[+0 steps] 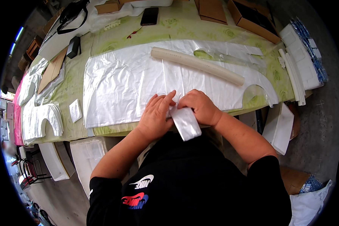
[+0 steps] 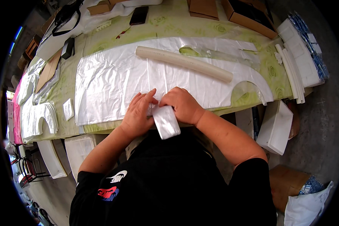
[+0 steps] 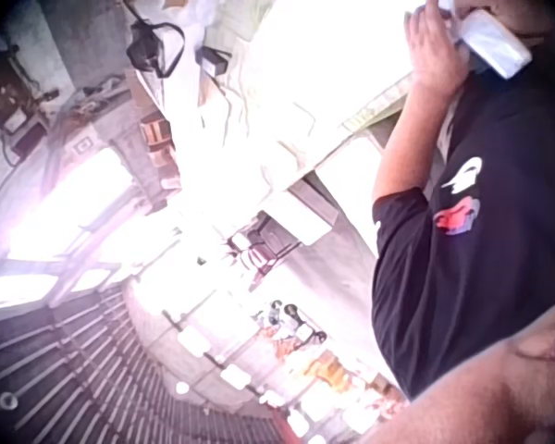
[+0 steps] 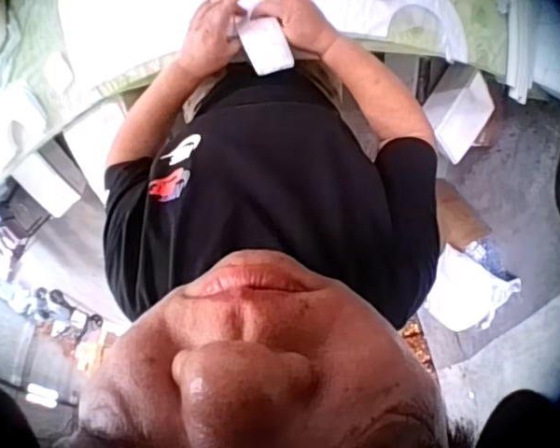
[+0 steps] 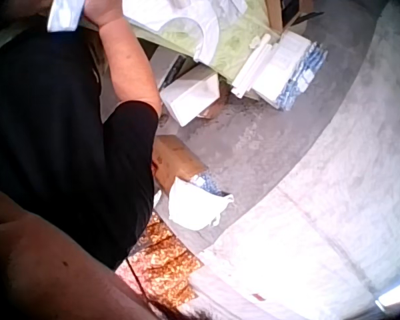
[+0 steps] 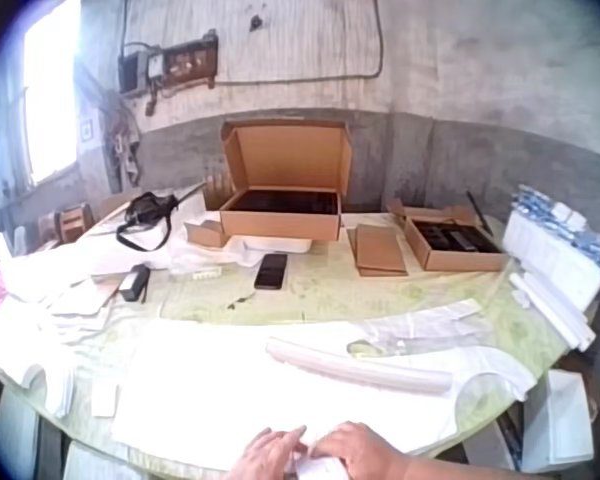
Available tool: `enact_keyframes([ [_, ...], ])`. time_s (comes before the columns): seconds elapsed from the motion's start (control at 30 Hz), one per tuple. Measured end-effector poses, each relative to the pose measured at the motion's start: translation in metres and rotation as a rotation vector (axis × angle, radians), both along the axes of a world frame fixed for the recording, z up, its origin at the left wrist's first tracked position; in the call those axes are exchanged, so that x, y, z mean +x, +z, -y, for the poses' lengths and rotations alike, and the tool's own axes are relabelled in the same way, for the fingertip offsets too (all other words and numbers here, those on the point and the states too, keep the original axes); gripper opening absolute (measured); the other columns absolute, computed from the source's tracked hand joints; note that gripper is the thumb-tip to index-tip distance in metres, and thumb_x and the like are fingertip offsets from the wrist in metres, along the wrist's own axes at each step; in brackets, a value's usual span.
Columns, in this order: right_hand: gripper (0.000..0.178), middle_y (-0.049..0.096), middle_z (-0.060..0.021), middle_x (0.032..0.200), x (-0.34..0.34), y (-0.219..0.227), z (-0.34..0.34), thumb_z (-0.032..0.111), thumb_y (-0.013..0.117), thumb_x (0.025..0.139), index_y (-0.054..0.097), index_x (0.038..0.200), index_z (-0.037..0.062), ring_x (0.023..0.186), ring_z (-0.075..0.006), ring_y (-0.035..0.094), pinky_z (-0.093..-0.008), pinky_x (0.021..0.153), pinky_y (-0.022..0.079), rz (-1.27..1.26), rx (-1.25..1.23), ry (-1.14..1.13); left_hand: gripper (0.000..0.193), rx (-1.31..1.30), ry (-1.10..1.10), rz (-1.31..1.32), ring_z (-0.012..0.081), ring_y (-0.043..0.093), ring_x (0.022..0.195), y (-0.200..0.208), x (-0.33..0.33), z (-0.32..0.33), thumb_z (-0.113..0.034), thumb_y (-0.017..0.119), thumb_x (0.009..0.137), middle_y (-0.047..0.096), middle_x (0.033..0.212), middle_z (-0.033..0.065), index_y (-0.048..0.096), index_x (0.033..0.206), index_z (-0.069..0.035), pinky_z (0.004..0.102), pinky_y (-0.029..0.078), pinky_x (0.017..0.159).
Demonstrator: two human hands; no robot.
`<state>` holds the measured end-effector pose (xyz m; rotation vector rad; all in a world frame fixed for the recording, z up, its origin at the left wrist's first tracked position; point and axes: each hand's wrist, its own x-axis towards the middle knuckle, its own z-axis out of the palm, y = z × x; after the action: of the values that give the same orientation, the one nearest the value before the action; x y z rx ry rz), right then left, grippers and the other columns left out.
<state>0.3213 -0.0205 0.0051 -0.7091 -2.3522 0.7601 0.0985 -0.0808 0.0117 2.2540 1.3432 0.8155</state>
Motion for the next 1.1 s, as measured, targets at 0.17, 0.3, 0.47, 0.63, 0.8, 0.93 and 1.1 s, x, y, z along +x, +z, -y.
enact_keyframes([
  [0.17,0.02,0.073,-0.0139,0.091,-0.009,0.006,-0.008,0.024,0.069,0.089,0.069,0.098,0.0067,0.084,-0.0333,0.069,-0.0413,0.076,0.054,0.061,-0.39,-0.241,0.083,-0.073,0.17,0.099,0.0258,0.068,0.091,-0.002,0.003,-0.011,-0.011,0.074,0.084,0.069,0.088,0.0044,0.033,0.156,-0.003,0.0447,0.045,0.102],
  [0.3,0.035,0.072,-0.0168,0.094,-0.027,0.024,-0.018,0.031,0.069,0.093,0.064,0.109,0.0007,0.088,-0.0318,0.07,-0.0416,0.077,0.054,0.175,-0.613,-0.499,0.086,-0.117,0.232,0.059,0.0254,0.067,0.081,-0.001,0.002,-0.02,-0.016,0.074,0.088,0.067,0.081,0.0051,0.028,0.158,0.001,0.0421,0.047,0.093],
  [0.47,0.04,0.072,-0.0184,0.104,-0.036,0.03,-0.023,0.029,0.07,0.092,0.06,0.119,0.0016,0.093,-0.0336,0.07,-0.0422,0.082,0.054,0.309,-0.55,-0.598,0.086,-0.051,0.239,-0.054,0.0286,0.064,0.099,0.005,0.003,-0.028,-0.021,0.078,0.086,0.066,0.099,0.0092,0.033,0.156,-0.002,0.0446,0.044,0.099],
  [0.63,0.039,0.072,-0.0191,0.107,-0.034,0.016,-0.027,0.028,0.065,0.093,0.058,0.123,0.0039,0.1,-0.0365,0.07,-0.0445,0.085,0.054,0.272,-0.521,-0.655,0.092,0.097,-0.052,-0.277,0.0369,0.033,0.148,-0.004,0.008,-0.038,-0.042,0.077,0.087,0.041,0.155,0.0174,0.032,0.158,-0.006,0.0522,0.024,0.123],
  [0.8,0.045,0.073,-0.0173,0.103,-0.033,0.02,-0.018,0.028,0.063,0.093,0.052,0.131,0.005,0.098,-0.0363,0.07,-0.0456,0.084,0.055,0.227,-0.557,-0.668,0.096,0.004,-0.063,-0.398,0.038,0.021,0.155,-0.009,0.01,-0.045,-0.061,0.064,0.091,0.029,0.165,0.0206,0.031,0.158,-0.001,0.0536,0.015,0.127],
  [0.93,0.047,0.074,-0.0153,0.096,-0.027,0.017,-0.014,0.025,0.063,0.092,0.05,0.132,0.0046,0.092,-0.0344,0.071,-0.0443,0.081,0.055,0.175,-0.595,-0.632,0.094,-0.007,-0.045,-0.446,0.0365,0.022,0.155,-0.006,0.012,-0.041,-0.061,0.064,0.091,0.03,0.165,0.0187,0.034,0.157,-0.001,0.0548,0.014,0.126],
  [1.1,0.046,0.072,-0.0122,0.086,-0.007,0.016,0.018,0.014,0.067,0.089,0.05,0.13,0.0032,0.08,-0.0257,0.07,-0.0371,0.074,0.054,-0.011,-0.792,-0.593,0.083,0.04,-0.118,-0.412,0.0319,0.033,0.151,0.002,0.005,-0.021,-0.046,0.074,0.086,0.04,0.16,0.0123,0.044,0.152,-0.005,0.0587,0.022,0.123],
])
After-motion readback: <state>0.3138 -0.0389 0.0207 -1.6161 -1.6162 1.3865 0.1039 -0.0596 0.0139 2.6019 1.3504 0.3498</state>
